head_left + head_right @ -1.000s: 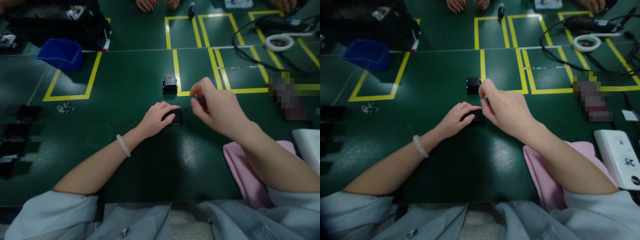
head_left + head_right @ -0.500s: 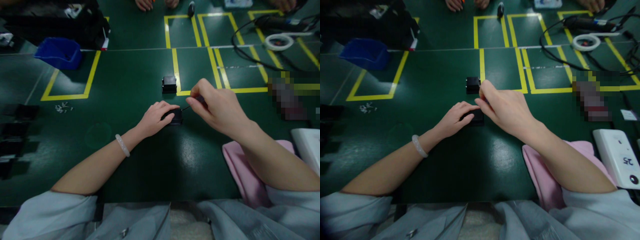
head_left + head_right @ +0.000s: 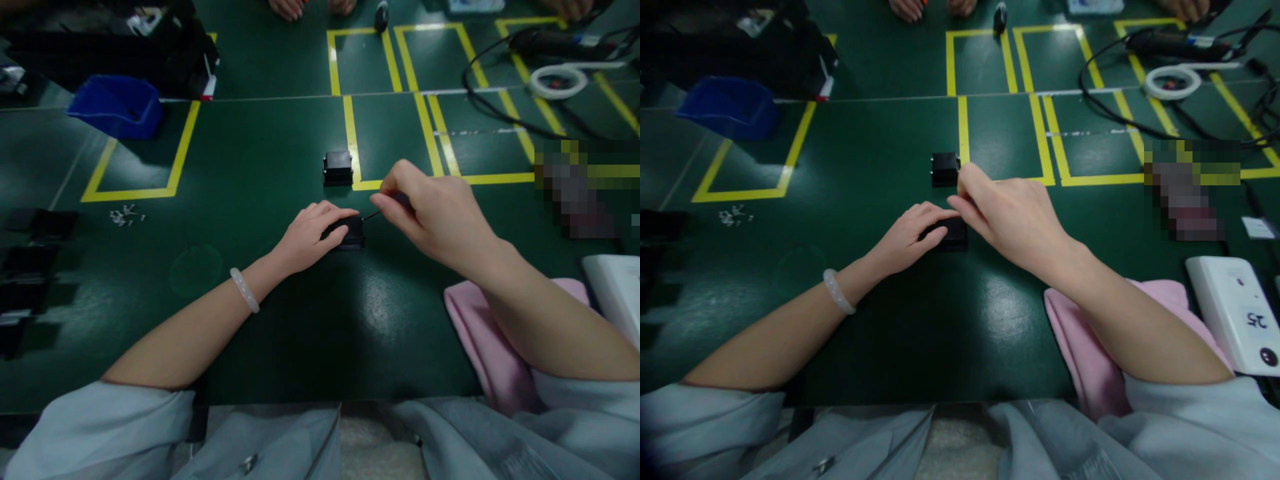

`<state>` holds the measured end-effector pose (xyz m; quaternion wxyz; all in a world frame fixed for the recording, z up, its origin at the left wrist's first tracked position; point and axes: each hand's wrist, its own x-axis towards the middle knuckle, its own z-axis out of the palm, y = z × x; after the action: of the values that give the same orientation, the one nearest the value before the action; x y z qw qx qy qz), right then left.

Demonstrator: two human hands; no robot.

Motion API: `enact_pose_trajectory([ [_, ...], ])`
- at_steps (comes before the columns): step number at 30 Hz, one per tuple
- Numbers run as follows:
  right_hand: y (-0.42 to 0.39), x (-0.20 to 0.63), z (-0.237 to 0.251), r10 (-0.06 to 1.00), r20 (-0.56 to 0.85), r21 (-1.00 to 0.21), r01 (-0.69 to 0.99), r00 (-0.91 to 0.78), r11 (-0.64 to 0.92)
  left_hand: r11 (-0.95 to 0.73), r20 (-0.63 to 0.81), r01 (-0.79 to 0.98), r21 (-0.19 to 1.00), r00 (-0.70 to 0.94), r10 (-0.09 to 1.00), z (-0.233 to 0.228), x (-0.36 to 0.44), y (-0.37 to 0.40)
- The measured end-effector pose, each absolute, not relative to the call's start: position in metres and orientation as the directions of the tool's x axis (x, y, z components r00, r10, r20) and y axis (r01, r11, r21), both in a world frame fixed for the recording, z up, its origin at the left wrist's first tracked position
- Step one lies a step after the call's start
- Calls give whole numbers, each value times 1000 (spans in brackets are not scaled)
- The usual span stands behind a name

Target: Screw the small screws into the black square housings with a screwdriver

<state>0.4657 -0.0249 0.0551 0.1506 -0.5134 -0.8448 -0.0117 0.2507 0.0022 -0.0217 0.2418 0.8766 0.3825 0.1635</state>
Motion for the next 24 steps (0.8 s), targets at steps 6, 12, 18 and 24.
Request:
enact_pose_trajectory([
  [6,-25,464,54,879,272,-185,876,-390,446,-593,101,588,550,658,746,-22,251,3],
  [12,-25,465,55,866,253,-154,866,-431,476,-594,106,584,553,658,746,-22,251,2],
  [18,-26,464,55,877,262,-169,876,-403,453,-592,99,585,555,660,744,-22,251,2],
  [24,-25,465,56,871,253,-169,867,-421,469,-596,106,584,551,659,745,-22,251,2],
])
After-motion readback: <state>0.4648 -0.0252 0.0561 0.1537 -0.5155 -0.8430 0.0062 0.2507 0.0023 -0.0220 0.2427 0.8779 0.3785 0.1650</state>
